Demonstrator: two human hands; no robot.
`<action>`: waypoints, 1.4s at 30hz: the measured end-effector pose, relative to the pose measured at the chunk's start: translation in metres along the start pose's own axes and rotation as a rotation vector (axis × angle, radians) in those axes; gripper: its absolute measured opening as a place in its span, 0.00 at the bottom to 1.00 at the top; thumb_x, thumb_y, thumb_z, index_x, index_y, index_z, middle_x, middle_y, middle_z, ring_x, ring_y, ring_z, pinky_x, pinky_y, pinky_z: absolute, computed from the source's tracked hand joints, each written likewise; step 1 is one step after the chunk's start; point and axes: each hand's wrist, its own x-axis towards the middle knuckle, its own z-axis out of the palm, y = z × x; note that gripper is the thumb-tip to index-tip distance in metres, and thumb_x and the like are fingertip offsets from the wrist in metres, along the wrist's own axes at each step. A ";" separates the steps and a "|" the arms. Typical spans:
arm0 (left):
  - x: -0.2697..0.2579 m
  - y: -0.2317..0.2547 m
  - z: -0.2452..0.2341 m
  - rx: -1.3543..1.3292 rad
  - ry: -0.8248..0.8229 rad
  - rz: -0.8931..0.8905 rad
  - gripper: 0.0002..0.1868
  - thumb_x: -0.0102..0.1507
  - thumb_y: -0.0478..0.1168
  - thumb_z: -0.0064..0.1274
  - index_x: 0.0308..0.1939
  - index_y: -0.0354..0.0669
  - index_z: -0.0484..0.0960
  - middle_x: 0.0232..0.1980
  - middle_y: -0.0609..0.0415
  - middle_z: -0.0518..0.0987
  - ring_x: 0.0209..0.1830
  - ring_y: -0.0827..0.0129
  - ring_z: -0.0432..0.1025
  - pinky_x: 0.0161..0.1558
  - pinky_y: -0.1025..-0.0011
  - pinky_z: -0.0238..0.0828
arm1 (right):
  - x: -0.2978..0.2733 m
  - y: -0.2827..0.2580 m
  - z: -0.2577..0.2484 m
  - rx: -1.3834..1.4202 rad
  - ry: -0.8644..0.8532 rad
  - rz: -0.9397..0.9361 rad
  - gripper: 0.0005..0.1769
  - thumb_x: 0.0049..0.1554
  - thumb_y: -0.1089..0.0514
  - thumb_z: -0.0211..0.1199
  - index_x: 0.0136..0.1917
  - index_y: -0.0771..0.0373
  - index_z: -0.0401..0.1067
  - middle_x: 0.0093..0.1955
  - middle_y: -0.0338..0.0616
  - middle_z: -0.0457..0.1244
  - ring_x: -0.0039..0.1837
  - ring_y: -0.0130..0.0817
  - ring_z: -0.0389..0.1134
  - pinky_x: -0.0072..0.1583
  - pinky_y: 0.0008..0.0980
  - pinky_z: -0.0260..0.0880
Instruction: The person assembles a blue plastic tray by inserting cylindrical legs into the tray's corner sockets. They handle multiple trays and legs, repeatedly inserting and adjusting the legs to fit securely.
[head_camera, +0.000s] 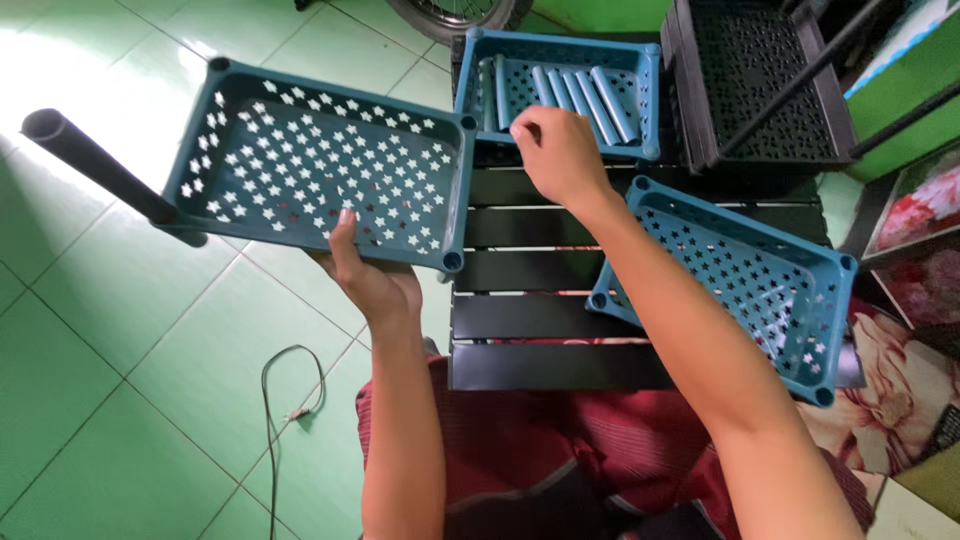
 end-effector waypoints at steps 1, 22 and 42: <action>0.002 -0.001 0.000 -0.013 0.006 -0.018 0.33 0.65 0.36 0.49 0.75 0.39 0.60 0.63 0.47 0.70 0.60 0.60 0.70 0.60 0.58 0.74 | 0.013 0.005 0.009 -0.015 -0.005 -0.009 0.08 0.60 0.59 0.64 0.44 0.66 0.78 0.39 0.53 0.71 0.42 0.50 0.73 0.47 0.42 0.72; 0.004 0.005 0.003 -0.073 0.008 -0.126 0.31 0.65 0.48 0.50 0.69 0.37 0.65 0.60 0.47 0.73 0.58 0.60 0.72 0.56 0.58 0.73 | 0.057 0.023 0.011 -0.012 -0.144 0.315 0.25 0.60 0.40 0.69 0.46 0.68 0.80 0.41 0.52 0.71 0.42 0.38 0.70 0.48 0.36 0.69; -0.048 -0.028 0.009 0.260 -0.380 -0.048 0.49 0.56 0.31 0.54 0.79 0.45 0.49 0.69 0.47 0.63 0.68 0.57 0.64 0.70 0.59 0.65 | -0.215 -0.006 -0.126 0.788 -0.029 0.272 0.14 0.64 0.64 0.52 0.63 0.67 0.60 0.52 0.49 0.69 0.55 0.32 0.72 0.62 0.34 0.72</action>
